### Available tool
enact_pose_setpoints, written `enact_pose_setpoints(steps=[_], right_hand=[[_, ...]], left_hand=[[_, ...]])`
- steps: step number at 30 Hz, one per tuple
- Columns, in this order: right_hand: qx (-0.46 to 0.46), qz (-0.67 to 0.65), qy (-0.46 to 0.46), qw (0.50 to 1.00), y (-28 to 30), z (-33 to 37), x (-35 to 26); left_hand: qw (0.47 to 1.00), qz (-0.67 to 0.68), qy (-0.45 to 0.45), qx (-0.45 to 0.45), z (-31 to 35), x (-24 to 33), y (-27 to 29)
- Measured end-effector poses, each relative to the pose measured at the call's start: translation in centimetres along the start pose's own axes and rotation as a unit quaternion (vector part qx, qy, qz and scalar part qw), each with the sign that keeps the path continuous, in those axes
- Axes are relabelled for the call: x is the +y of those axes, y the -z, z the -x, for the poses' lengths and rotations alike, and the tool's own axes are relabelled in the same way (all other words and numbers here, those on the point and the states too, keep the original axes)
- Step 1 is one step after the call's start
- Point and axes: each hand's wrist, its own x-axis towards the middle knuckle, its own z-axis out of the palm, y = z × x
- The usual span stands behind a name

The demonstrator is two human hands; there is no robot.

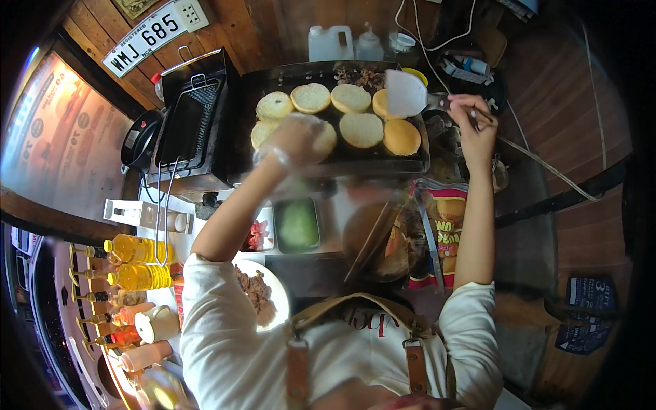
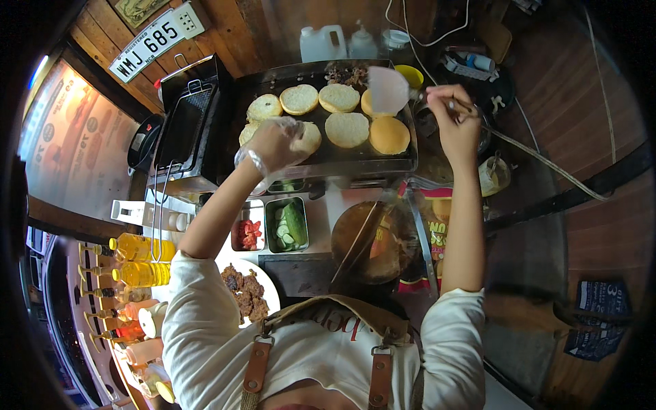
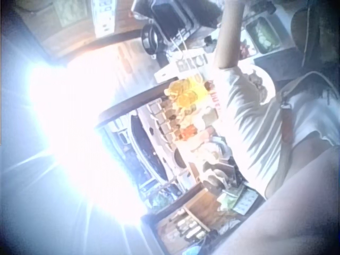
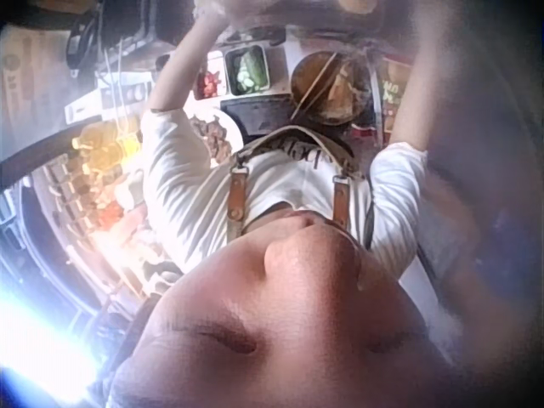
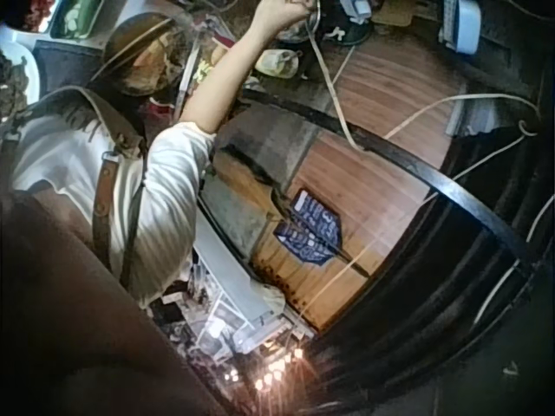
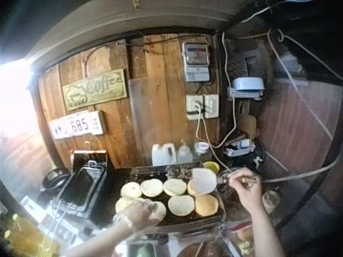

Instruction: The person prepares burgers by slicing buns with a knife, placing them on a griddle, squeezing sauce from a bottle onto the buns, and transferring cooked patties from a plate to the buns using a spatula.

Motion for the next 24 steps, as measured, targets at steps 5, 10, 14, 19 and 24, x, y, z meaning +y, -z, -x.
enact_pose_setpoints(steps=[5,10,14,19,24], right_hand=[[0.044,0.294,0.173,0.939,-1.3,-1.5,3.0],[0.081,0.327,0.100,0.936,-2.4,-0.2,6.4],[0.135,0.313,0.153,0.928,-3.7,0.3,6.1],[0.148,0.309,0.136,0.930,-3.2,0.4,6.5],[0.194,0.184,0.117,0.957,-3.4,0.0,6.1]], left_hand=[[0.993,0.095,0.063,-0.034,-5.9,2.9,1.5],[0.993,0.113,0.021,-0.014,-12.3,5.3,-1.8],[0.992,0.103,0.060,-0.032,-14.1,5.1,-4.8],[0.990,0.074,0.045,-0.112,-14.8,6.5,-4.4],[0.986,0.112,0.085,-0.094,-15.0,6.6,-4.1]])
